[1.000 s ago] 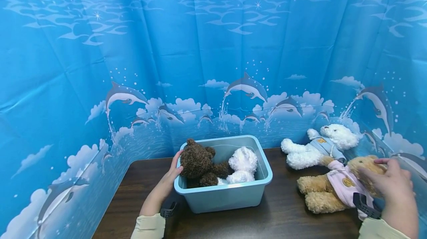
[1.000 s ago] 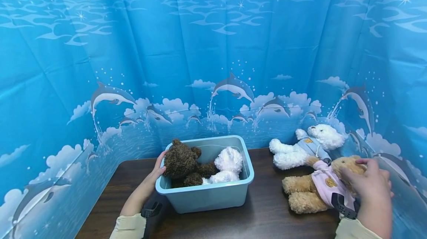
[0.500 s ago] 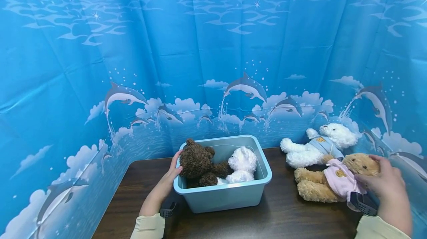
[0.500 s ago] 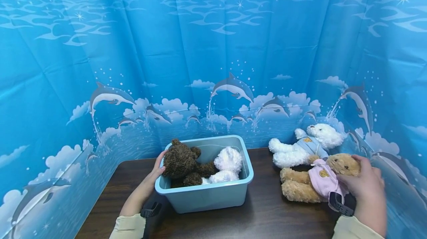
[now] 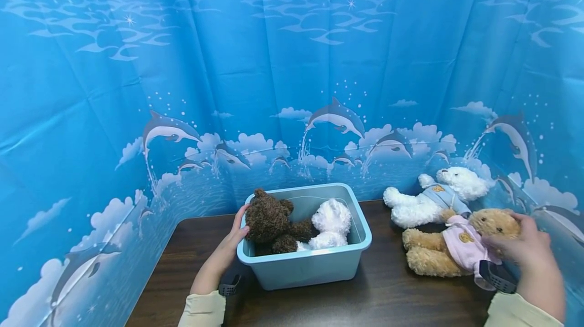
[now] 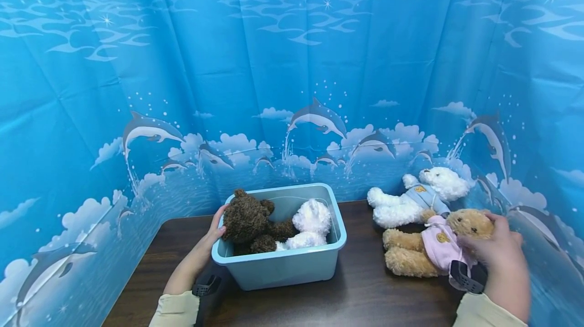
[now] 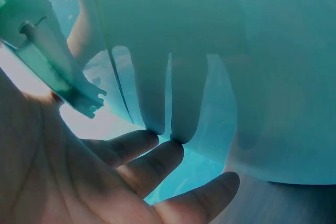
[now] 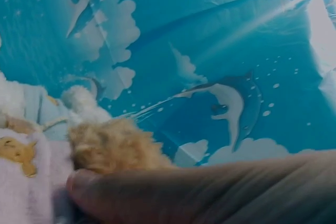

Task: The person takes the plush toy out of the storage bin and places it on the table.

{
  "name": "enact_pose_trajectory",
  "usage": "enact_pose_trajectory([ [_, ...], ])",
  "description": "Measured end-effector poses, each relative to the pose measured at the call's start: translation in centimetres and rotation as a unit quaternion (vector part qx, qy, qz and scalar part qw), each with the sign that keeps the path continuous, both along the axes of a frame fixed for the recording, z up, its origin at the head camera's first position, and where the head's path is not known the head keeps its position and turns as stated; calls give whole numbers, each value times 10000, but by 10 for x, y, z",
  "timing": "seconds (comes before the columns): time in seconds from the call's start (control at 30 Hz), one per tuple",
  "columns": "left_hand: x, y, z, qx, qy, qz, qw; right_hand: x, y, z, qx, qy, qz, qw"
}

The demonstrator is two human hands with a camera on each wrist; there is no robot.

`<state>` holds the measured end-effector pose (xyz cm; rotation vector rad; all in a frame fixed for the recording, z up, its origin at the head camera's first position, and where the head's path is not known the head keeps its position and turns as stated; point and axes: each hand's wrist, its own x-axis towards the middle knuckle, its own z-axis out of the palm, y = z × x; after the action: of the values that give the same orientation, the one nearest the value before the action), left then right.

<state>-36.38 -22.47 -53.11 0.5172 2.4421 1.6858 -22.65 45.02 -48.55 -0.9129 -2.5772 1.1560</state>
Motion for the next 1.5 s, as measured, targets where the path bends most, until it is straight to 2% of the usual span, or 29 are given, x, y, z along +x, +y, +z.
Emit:
enact_pose_trajectory([
  [0.23,0,0,1,49,0,-60,10000,-6,4,-5,160,230,-96,9996],
  [0.47,1,0,0,130,-31,-99,9999,-7,4,-7,88,415,-135,9990],
  [0.9,2,0,0,72,-17,-65,10000,1,0,5,257,41,110,9996],
  [1.13,0,1,0,73,51,-106,9999,2,-4,7,131,44,-83,9999],
  [1.5,1,0,1,17,99,-55,9999,3,-5,11,306,188,-171,9992],
])
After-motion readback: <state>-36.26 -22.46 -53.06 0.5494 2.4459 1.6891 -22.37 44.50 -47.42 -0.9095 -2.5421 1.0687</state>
